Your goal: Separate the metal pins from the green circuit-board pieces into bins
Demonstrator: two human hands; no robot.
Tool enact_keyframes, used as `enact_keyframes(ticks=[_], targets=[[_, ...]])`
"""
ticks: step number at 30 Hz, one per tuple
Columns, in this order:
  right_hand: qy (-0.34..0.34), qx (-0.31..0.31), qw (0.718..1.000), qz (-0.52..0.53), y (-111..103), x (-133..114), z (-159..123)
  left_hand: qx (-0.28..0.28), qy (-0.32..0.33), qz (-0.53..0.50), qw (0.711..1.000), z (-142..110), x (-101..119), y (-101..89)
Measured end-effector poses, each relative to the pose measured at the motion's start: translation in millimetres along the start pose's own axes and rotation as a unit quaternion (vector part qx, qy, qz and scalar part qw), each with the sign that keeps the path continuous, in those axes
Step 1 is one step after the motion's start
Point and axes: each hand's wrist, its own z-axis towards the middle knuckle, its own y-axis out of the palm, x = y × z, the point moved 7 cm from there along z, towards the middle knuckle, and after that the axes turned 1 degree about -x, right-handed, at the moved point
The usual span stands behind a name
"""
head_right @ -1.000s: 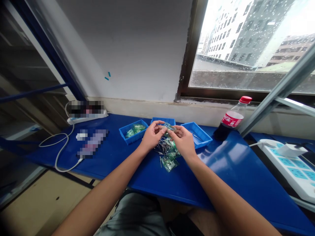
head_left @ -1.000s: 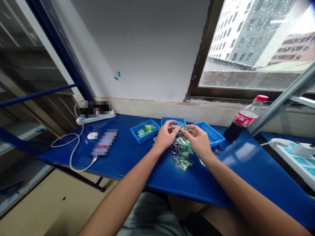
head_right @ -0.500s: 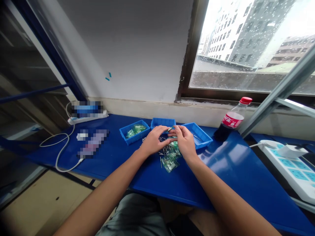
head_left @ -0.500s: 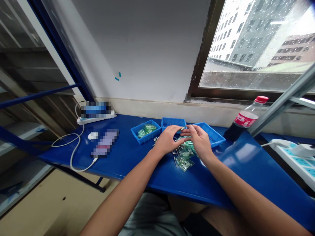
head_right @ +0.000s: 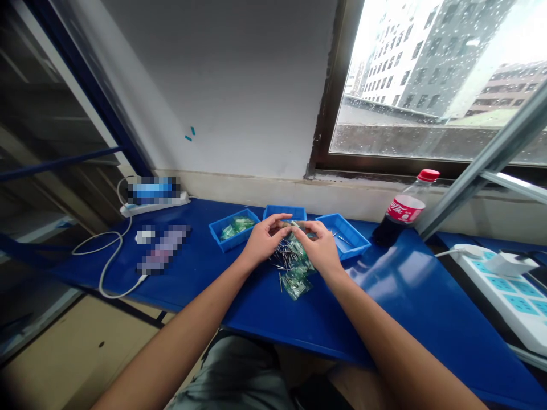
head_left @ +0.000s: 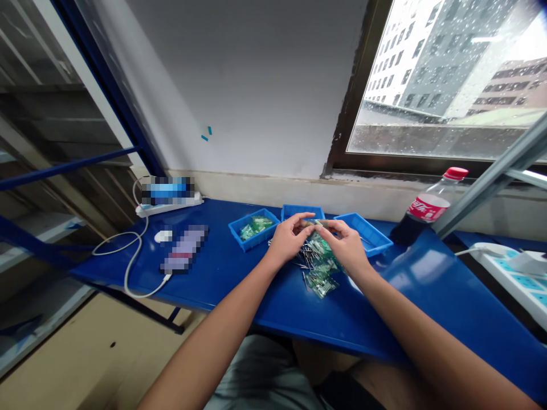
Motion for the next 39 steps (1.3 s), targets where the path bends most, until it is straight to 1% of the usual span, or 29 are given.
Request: enact_keyframes(ticks=[2, 4, 7, 8, 9, 10, 12, 14, 17, 19, 22, 24, 26, 28, 30, 34, 39], targets=[[0.030, -0.030, 0.998, 0.047, 5, 4, -1, -0.003, -0.012, -0.021, 1.000, 0, -2, 0.6], [0.058, -0.041, 0.994, 0.083, 9, 9, -1, 0.009, -0.015, -0.007, 1.000, 0, -2, -1.1], [0.063, -0.025, 0.994, 0.091, 8, 10, -1, 0.070, 0.010, 0.076, 0.995, -2, 5, -9.9], [0.061, -0.016, 0.995, 0.083, 7, 10, -1, 0.086, 0.017, 0.101, 0.991, -3, 8, -11.9], [0.058, -0.008, 0.996, 0.072, 5, 9, -2, 0.090, 0.021, 0.115, 0.989, -4, 10, -12.2], [0.055, -0.002, 0.997, 0.058, 3, 8, -2, 0.081, 0.022, 0.118, 0.990, -4, 11, -10.2], [0.038, 0.015, 0.999, 0.017, -1, 4, -3, 0.036, 0.017, 0.099, 0.994, -4, 12, -2.0], [-0.002, 0.023, 0.999, -0.033, -3, -2, -4, -0.003, 0.013, 0.073, 0.997, -5, 10, 6.2], [-0.071, -0.008, 0.995, -0.074, 4, -10, -5, -0.017, 0.001, 0.044, 0.999, -4, 2, 9.9], [-0.086, -0.040, 0.994, -0.060, 11, -12, -7, -0.004, -0.013, 0.043, 0.999, -3, -6, 6.0], [-0.068, -0.062, 0.995, -0.030, 16, -12, -9, 0.034, -0.034, 0.035, 0.998, -1, -16, -5.4], [-0.060, -0.052, 0.996, -0.034, 15, -14, -9, 0.051, -0.043, 0.019, 0.998, 0, -20, -11.3], [-0.067, -0.027, 0.996, -0.051, 11, -16, -9, 0.061, -0.050, 0.007, 0.997, 1, -21, -14.0], [-0.072, -0.003, 0.996, -0.057, 7, -15, -7, 0.061, -0.052, -0.010, 0.997, 2, -21, -13.2], [-0.063, 0.003, 0.997, -0.050, 5, -10, -5, 0.048, -0.050, -0.044, 0.997, 3, -21, -9.3], [-0.020, -0.015, 1.000, 0.006, 7, 5, -1, 0.019, -0.056, -0.100, 0.993, 3, -20, -1.7], [0.039, -0.054, 0.989, 0.130, 15, 13, -2, 0.029, -0.068, -0.122, 0.990, 4, -21, -3.8]])
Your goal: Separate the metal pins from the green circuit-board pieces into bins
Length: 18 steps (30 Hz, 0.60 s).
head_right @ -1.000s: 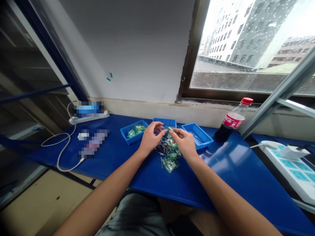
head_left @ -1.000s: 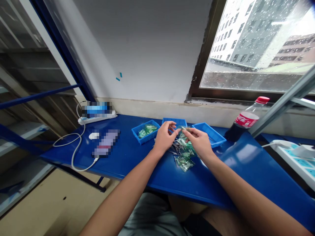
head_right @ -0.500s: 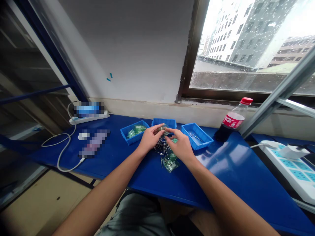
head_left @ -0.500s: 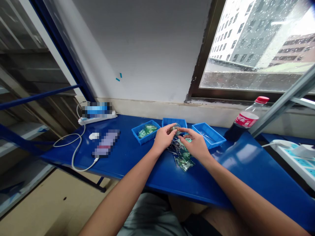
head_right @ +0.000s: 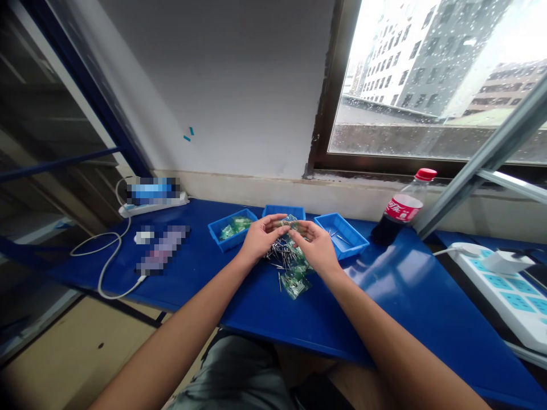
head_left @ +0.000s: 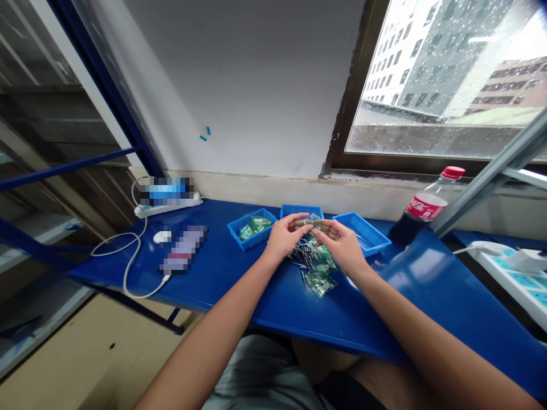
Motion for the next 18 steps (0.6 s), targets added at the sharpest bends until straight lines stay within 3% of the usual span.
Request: enact_keyframes(ticks=[4, 7, 10, 13, 15, 18], targets=[[0.021, 0.016, 0.999, 0.031, -1, 2, 0, 0.015, 0.012, 0.060, 0.998, -1, 4, -2.0], [0.031, 0.035, 0.999, 0.021, -4, 5, 0, 0.018, 0.083, 0.154, 0.984, -6, 18, 0.7], [0.033, 0.060, 0.998, -0.008, -10, 6, 0, 0.017, 0.185, 0.282, 0.941, -13, 36, 7.7], [0.034, 0.067, 0.997, -0.007, -12, 4, 0, -0.035, 0.243, 0.347, 0.905, -18, 41, 19.6], [0.039, 0.058, 0.997, 0.020, -11, 2, -1, -0.066, 0.251, 0.352, 0.900, -19, 38, 24.6], [0.048, 0.045, 0.996, 0.056, -7, 0, -1, -0.068, 0.224, 0.335, 0.913, -16, 34, 23.5]])
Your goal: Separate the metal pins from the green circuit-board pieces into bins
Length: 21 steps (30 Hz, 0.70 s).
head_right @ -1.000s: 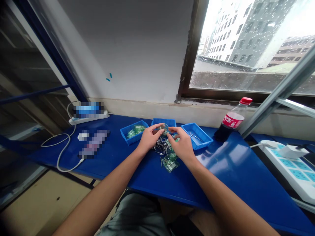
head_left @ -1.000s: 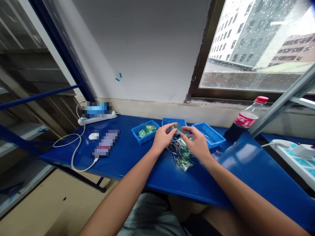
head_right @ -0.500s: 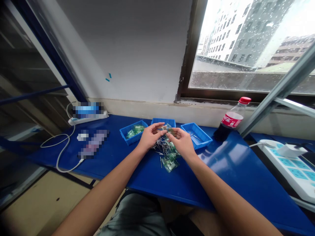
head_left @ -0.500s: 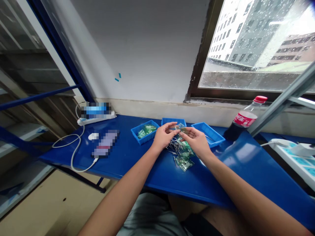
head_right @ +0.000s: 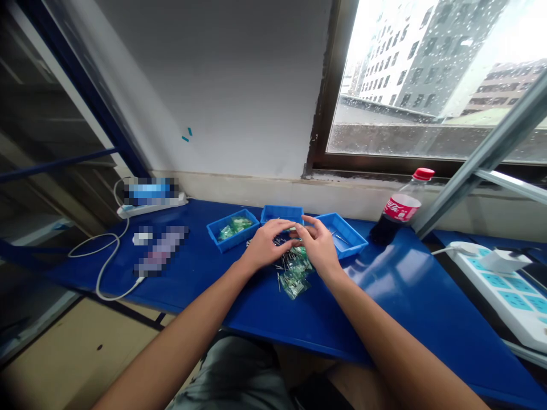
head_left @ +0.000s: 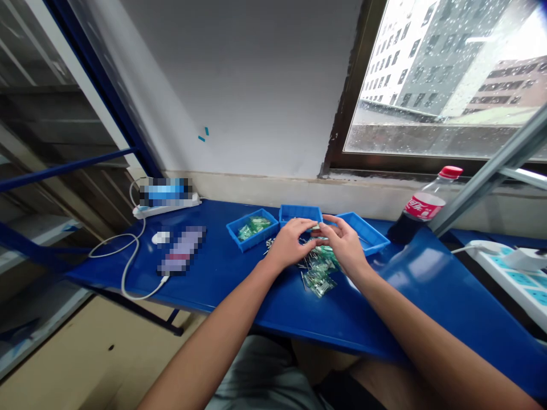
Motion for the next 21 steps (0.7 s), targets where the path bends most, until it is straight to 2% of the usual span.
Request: enact_keyframes(ticks=[3, 6, 10, 14, 17, 21], targets=[[-0.001, -0.005, 1.000, -0.004, 1, 0, 1, 0.029, -0.061, -0.034, 0.997, 1, -7, -6.7], [-0.031, 0.018, 0.997, -0.066, -4, -3, 2, 0.069, -0.128, -0.074, 0.987, 0, -16, -13.9], [-0.077, 0.053, 0.983, -0.157, -9, -10, 1, 0.067, -0.165, -0.170, 0.969, -1, -24, -8.9], [-0.055, -0.013, 0.992, -0.114, 0, -6, 0, 0.038, -0.170, -0.253, 0.952, -2, -25, 0.0], [-0.033, -0.026, 0.996, -0.076, 3, -2, 0, 0.050, -0.177, -0.214, 0.959, -3, -25, -2.8], [-0.032, 0.018, 0.996, -0.080, -4, 0, 1, 0.105, -0.175, -0.102, 0.974, -4, -23, -14.8]])
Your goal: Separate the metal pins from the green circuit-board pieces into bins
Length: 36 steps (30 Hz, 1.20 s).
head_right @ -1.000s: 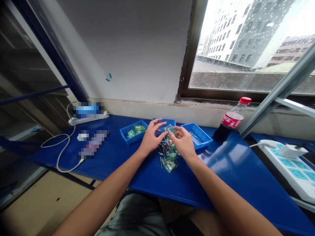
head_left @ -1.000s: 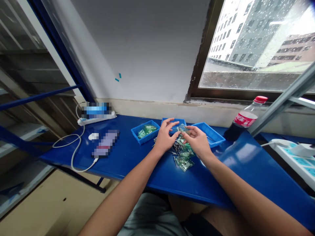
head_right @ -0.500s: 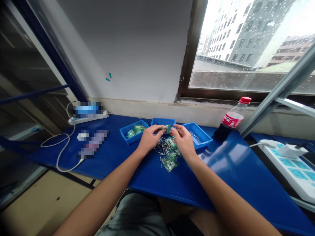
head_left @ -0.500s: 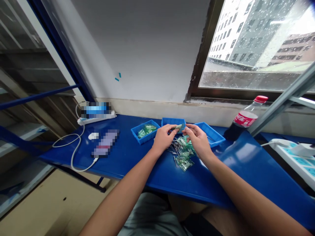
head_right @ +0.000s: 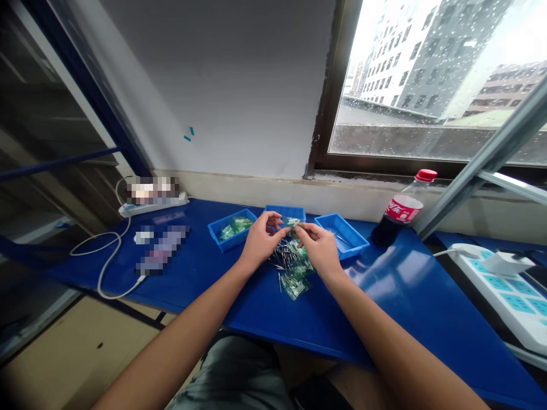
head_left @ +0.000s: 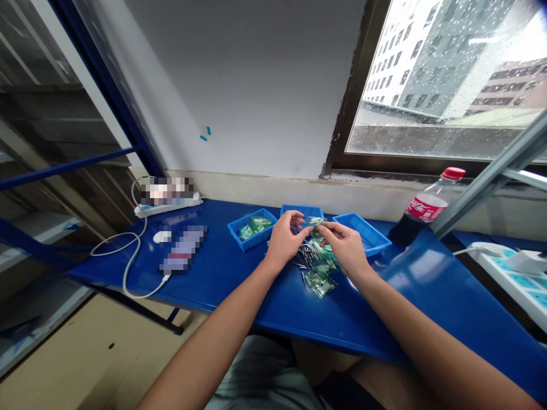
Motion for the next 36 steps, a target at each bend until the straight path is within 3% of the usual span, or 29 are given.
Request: enact_keyframes(ticks=[3, 6, 10, 13, 16, 19, 22, 25, 28, 32, 36], targets=[[-0.013, 0.018, 1.000, -0.021, -3, -2, -1, -0.040, 0.016, -0.014, 0.999, -2, 6, 6.8], [-0.036, -0.017, 0.999, -0.036, 4, -7, -4, -0.080, 0.023, -0.052, 0.995, -4, 7, 14.7], [-0.064, -0.058, 0.995, -0.052, 13, -11, -6, -0.055, -0.001, -0.048, 0.997, -1, -5, 12.0], [-0.071, -0.022, 0.995, -0.061, 8, -10, -4, -0.036, -0.027, -0.082, 0.996, 2, -16, 8.8], [-0.072, 0.011, 0.995, -0.066, 1, -8, -2, -0.056, -0.038, -0.147, 0.987, 3, -17, 12.3], [-0.052, -0.019, 0.998, -0.039, 4, -3, 0, -0.094, -0.050, -0.180, 0.978, 0, -13, 18.6], [-0.023, -0.030, 0.999, -0.012, 5, -1, 1, -0.074, -0.042, -0.136, 0.987, -2, -9, 15.1], [-0.008, 0.011, 1.000, 0.010, -2, 0, 1, -0.016, -0.019, -0.044, 0.999, -1, -3, 5.0], [-0.008, 0.033, 0.999, 0.023, -6, 1, 2, -0.030, -0.006, -0.031, 0.999, -2, 0, 6.7], [-0.001, -0.042, 0.998, 0.043, 6, 3, 0, -0.082, 0.008, -0.078, 0.994, -4, 1, 15.9], [-0.016, -0.071, 0.997, 0.031, 12, 0, -1, -0.055, -0.010, -0.071, 0.996, -1, -13, 13.2]])
